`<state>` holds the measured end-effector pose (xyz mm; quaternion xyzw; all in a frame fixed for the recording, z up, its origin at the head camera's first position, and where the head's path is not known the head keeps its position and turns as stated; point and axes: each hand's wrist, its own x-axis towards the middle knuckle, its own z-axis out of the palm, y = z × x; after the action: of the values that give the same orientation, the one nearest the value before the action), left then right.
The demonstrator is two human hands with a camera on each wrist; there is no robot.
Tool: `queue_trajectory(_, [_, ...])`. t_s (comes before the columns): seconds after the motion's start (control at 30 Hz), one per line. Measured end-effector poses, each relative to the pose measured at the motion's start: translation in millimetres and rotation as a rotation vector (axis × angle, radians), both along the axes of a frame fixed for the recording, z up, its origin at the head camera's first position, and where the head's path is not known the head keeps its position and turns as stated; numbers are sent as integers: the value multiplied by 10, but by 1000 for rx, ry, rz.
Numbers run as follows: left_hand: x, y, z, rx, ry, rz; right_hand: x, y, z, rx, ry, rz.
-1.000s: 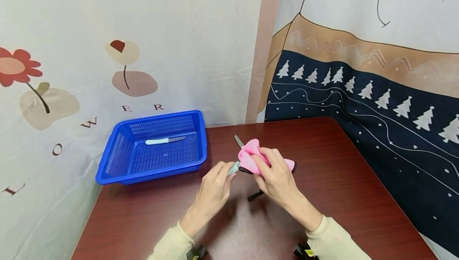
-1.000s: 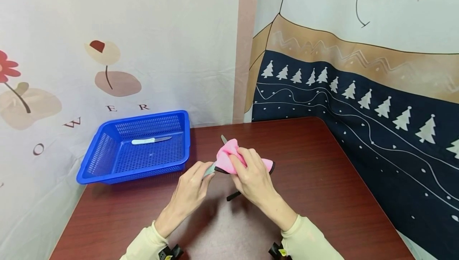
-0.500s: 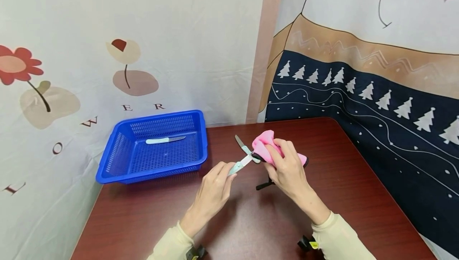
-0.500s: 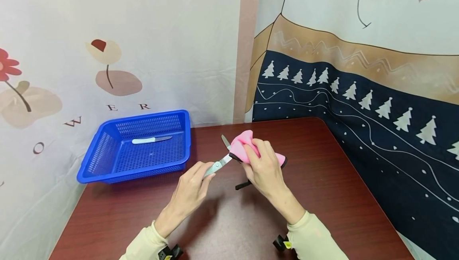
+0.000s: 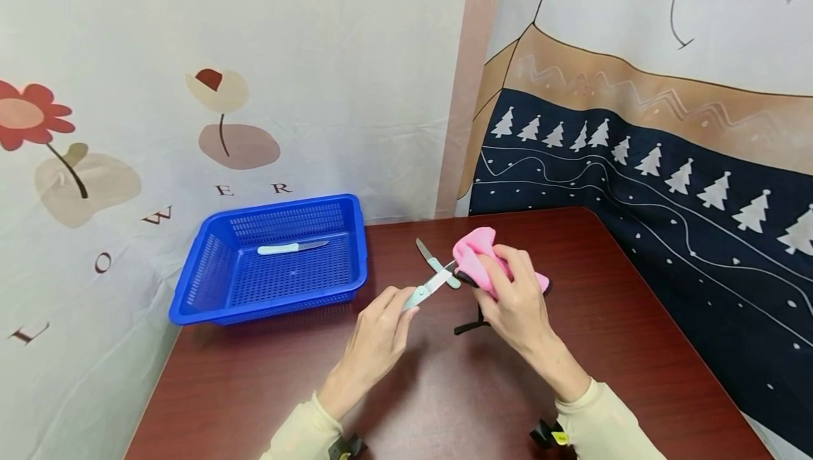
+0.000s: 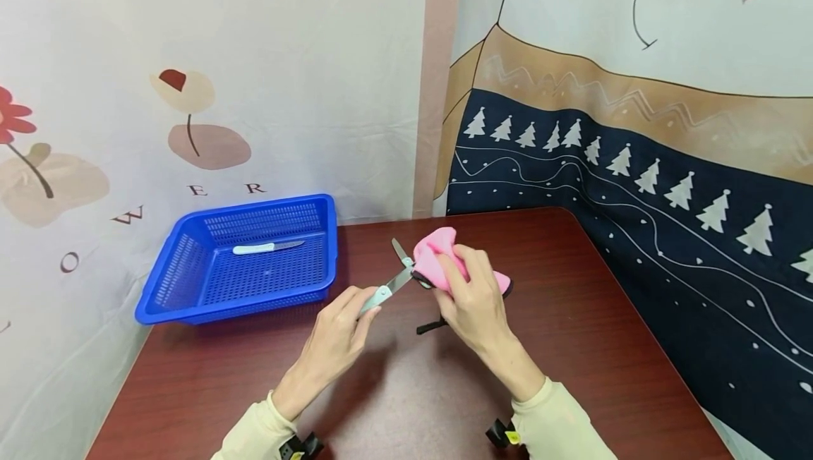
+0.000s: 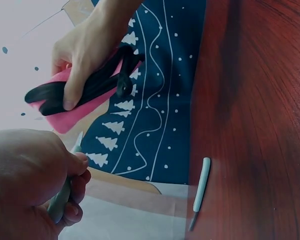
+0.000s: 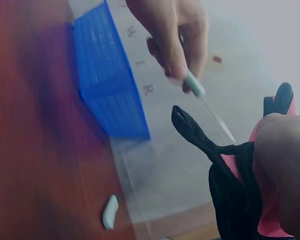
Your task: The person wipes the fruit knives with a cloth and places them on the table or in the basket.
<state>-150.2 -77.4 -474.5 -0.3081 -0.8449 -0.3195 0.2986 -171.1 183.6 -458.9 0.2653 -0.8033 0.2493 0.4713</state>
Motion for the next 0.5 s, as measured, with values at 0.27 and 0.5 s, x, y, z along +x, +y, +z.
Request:
queue_trajectory(0.27, [-20,11,5,-9,18,-6,154,-282,-90,174,60,164])
queue_trajectory(0.5, [10,10,23,-17,-9,-4,189,-364,-145,228,63,166])
